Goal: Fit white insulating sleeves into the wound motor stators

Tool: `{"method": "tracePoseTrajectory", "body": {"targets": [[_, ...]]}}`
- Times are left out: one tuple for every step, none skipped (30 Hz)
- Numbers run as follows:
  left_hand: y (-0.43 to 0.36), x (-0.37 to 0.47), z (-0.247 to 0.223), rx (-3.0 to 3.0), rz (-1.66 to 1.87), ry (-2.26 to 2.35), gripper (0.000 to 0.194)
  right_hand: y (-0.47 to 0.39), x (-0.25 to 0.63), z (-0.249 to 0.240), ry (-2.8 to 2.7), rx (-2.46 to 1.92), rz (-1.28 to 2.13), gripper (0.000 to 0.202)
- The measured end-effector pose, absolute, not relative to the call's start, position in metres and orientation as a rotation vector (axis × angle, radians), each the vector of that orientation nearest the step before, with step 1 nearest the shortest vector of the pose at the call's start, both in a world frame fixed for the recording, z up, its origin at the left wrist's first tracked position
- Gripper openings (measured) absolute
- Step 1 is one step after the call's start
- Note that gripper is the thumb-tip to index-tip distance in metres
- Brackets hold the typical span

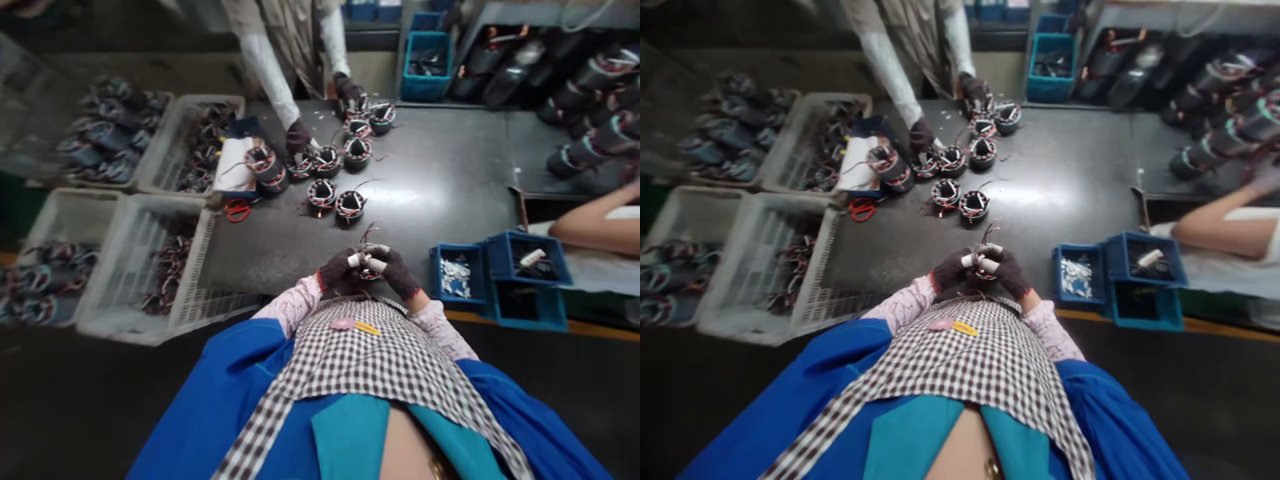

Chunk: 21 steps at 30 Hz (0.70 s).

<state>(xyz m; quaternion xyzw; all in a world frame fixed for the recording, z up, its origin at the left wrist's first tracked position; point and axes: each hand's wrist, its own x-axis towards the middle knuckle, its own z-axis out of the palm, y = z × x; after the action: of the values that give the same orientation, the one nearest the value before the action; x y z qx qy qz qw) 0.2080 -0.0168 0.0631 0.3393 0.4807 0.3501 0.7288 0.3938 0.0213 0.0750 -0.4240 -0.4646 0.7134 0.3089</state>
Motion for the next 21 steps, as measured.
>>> {"method": "tracePoseTrajectory", "body": {"targets": [[-0.014,0.212,0.063,0.758,0.733,1.040,0.049,0.021,0.394,0.075,-1.196,-1.129,1.879,0.042],[-0.012,0.216,0.064,0.796,0.704,1.040,0.053,0.021,0.398,0.073,-1.169,-1.148,1.851,0.041],[-0.010,0.220,0.065,0.848,0.695,1.058,0.057,0.022,0.405,0.071,-1.140,-1.173,1.803,0.042],[-0.008,0.223,0.067,0.914,0.708,1.105,0.059,0.022,0.413,0.068,-1.100,-1.203,1.740,0.043],[-0.007,0.226,0.069,1.000,0.729,1.184,0.060,0.024,0.423,0.063,-1.047,-1.238,1.663,0.044],[-0.006,0.229,0.071,1.122,0.718,1.275,0.059,0.026,0.433,0.056,-0.988,-1.276,1.577,0.045],[-0.006,0.233,0.072,1.283,0.651,1.365,0.059,0.028,0.441,0.049,-0.931,-1.318,1.496,0.046],[-0.007,0.238,0.071,1.472,0.515,1.436,0.061,0.032,0.446,0.041,-0.891,-1.369,1.430,0.046],[-0.008,0.245,0.070,1.668,0.327,1.475,0.066,0.035,0.447,0.033,-0.873,-1.426,1.385,0.046],[-0.010,0.253,0.068,1.835,0.116,1.486,0.071,0.039,0.444,0.025,-0.872,-1.481,1.360,0.045],[-0.012,0.262,0.065,1.952,-0.076,1.494,0.074,0.044,0.437,0.018,-0.887,-1.528,1.348,0.043],[-0.014,0.270,0.061,2.017,-0.215,1.519,0.071,0.049,0.427,0.012,-0.911,-1.561,1.335,0.040],[-0.016,0.278,0.058,2.046,-0.291,1.555,0.066,0.055,0.415,0.008,-0.948,-1.577,1.314,0.036],[-0.017,0.284,0.054,2.054,-0.316,1.582,0.060,0.062,0.403,0.006,-1.006,-1.579,1.284,0.031],[-0.018,0.287,0.051,2.051,-0.311,1.595,0.056,0.068,0.390,0.005,-1.092,-1.576,1.254,0.025],[-0.018,0.288,0.049,2.046,-0.297,1.591,0.054,0.075,0.380,0.005,-1.205,-1.581,1.229,0.020],[-0.018,0.286,0.047,2.045,-0.281,1.576,0.052,0.081,0.371,0.005,-1.326,-1.601,1.214,0.015],[-0.018,0.283,0.047,2.046,-0.269,1.564,0.050,0.087,0.365,0.006,-1.435,-1.629,1.211,0.011],[-0.017,0.279,0.047,2.045,-0.258,1.562,0.048,0.090,0.361,0.007,-1.518,-1.655,1.216,0.008],[-0.017,0.275,0.048,2.039,-0.252,1.563,0.048,0.092,0.360,0.008,-1.558,-1.674,1.223,0.006],[-0.016,0.271,0.049,2.027,-0.259,1.565,0.050,0.092,0.360,0.008,-1.544,-1.679,1.234,0.007]]}}
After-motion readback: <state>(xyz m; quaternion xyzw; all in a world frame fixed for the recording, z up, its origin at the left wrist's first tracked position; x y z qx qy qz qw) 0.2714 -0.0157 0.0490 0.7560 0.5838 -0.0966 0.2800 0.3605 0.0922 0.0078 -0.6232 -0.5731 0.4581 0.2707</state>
